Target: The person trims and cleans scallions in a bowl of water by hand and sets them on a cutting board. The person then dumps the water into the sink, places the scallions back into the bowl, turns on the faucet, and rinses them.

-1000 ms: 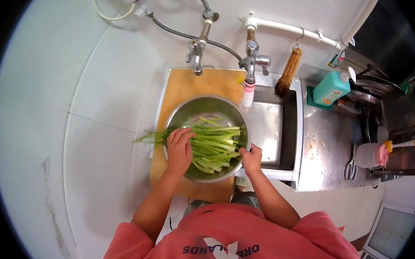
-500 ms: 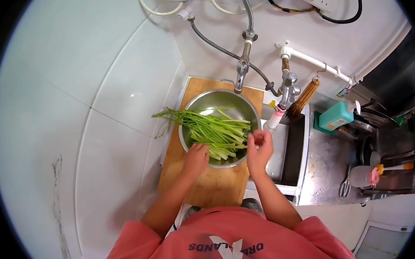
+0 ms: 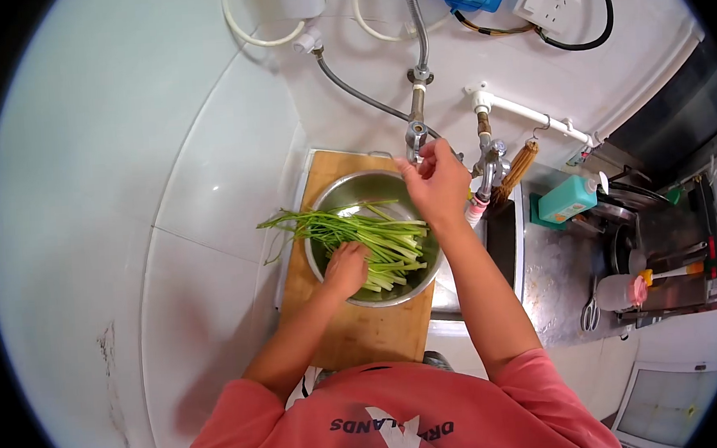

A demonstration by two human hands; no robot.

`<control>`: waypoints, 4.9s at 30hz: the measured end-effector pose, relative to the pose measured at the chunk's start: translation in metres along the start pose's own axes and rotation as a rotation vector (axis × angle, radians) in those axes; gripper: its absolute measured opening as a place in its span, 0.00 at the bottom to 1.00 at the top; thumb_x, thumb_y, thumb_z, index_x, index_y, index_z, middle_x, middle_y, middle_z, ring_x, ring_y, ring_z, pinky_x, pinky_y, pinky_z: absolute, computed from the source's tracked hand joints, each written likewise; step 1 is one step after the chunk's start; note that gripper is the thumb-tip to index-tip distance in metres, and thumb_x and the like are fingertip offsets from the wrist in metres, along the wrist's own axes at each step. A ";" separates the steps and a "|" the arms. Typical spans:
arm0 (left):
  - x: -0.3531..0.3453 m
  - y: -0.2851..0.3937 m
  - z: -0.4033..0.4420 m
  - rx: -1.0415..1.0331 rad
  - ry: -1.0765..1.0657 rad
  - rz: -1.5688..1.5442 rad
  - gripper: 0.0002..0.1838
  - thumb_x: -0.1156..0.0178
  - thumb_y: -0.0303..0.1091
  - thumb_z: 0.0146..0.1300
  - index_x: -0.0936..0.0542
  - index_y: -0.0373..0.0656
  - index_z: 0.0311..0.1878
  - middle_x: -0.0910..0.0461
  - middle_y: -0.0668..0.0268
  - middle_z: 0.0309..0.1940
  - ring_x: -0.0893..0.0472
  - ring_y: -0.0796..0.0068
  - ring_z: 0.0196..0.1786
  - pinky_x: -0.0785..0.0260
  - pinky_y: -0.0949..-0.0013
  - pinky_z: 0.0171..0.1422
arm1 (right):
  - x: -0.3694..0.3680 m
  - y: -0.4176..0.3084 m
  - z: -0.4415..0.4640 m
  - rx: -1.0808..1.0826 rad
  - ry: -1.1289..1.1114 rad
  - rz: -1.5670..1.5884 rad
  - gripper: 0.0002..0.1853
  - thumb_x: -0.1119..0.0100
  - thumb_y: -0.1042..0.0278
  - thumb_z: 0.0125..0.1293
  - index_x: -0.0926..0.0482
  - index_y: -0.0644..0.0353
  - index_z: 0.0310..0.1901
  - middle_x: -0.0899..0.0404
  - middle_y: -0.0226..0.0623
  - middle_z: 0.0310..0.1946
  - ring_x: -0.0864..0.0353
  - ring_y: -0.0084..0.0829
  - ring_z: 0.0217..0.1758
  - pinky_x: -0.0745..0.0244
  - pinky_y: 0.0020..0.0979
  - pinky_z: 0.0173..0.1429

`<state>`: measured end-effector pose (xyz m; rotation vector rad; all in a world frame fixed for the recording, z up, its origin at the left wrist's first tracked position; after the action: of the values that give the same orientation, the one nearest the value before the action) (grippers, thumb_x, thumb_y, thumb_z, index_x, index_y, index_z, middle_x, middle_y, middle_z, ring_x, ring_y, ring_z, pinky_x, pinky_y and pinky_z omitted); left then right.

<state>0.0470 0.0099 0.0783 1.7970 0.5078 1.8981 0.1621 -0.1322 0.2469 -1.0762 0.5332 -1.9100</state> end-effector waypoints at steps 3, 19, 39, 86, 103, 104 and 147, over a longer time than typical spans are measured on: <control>-0.019 -0.004 -0.011 -0.035 -0.035 -0.004 0.11 0.47 0.20 0.47 0.23 0.38 0.36 0.25 0.59 0.41 0.28 0.57 0.48 0.36 0.60 0.54 | -0.001 -0.006 -0.001 0.057 -0.011 -0.007 0.14 0.38 0.59 0.56 0.31 0.59 0.27 0.29 0.34 0.15 0.28 0.36 0.16 0.35 0.36 0.22; -0.026 -0.006 -0.025 0.012 -0.032 -0.035 0.17 0.45 0.20 0.48 0.24 0.41 0.44 0.29 0.61 0.50 0.33 0.60 0.56 0.39 0.61 0.61 | 0.003 0.018 0.003 -0.092 0.017 -0.042 0.09 0.49 0.61 0.65 0.29 0.58 0.33 0.26 0.42 0.18 0.26 0.47 0.22 0.35 0.41 0.26; -0.029 0.001 -0.029 -0.025 0.113 0.002 0.11 0.46 0.20 0.48 0.22 0.40 0.37 0.25 0.64 0.44 0.29 0.63 0.51 0.37 0.61 0.55 | 0.001 0.044 -0.091 -0.234 -0.222 -0.006 0.04 0.44 0.72 0.57 0.27 0.63 0.32 0.24 0.44 0.25 0.22 0.41 0.29 0.28 0.35 0.35; -0.039 -0.036 0.111 0.007 -0.649 0.011 0.39 0.35 0.58 0.44 0.31 0.45 0.56 0.35 0.55 0.57 0.39 0.58 0.63 0.44 0.56 0.64 | -0.083 0.166 -0.145 -0.608 -0.657 0.369 0.30 0.43 0.78 0.45 0.31 0.69 0.55 0.31 0.54 0.54 0.31 0.47 0.58 0.36 0.35 0.61; -0.009 -0.001 0.060 -0.316 -0.520 0.371 0.51 0.31 0.25 0.37 0.46 0.54 0.68 0.45 0.59 0.66 0.44 0.56 0.67 0.51 0.50 0.68 | -0.032 0.136 -0.146 -0.200 -0.617 0.055 0.21 0.48 0.85 0.45 0.25 0.62 0.44 0.26 0.43 0.44 0.27 0.42 0.50 0.31 0.33 0.56; -0.008 -0.004 0.055 -0.332 -0.453 0.405 0.49 0.34 0.23 0.38 0.44 0.53 0.67 0.44 0.59 0.65 0.43 0.56 0.66 0.50 0.52 0.67 | -0.031 0.132 -0.150 -0.099 -0.627 0.029 0.19 0.47 0.84 0.44 0.24 0.62 0.42 0.26 0.42 0.42 0.28 0.43 0.49 0.32 0.35 0.54; -0.050 0.078 0.004 -0.363 -0.091 -0.129 0.27 0.52 0.17 0.47 0.32 0.34 0.56 0.32 0.53 0.56 0.35 0.55 0.61 0.45 0.59 0.66 | 0.010 0.100 -0.220 -0.028 -0.363 -0.027 0.13 0.44 0.80 0.43 0.25 0.65 0.35 0.26 0.43 0.39 0.30 0.43 0.47 0.34 0.37 0.55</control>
<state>0.0460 -0.0824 0.0819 1.5646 0.2221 1.6865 0.0216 -0.2044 0.0640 -1.4155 0.3413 -1.6798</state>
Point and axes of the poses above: each hand's wrist, its own z-axis towards the middle knuckle, its own x-axis out of the back of the hand, y = z × x, the point moved 2 cm from there along z, towards the middle knuckle
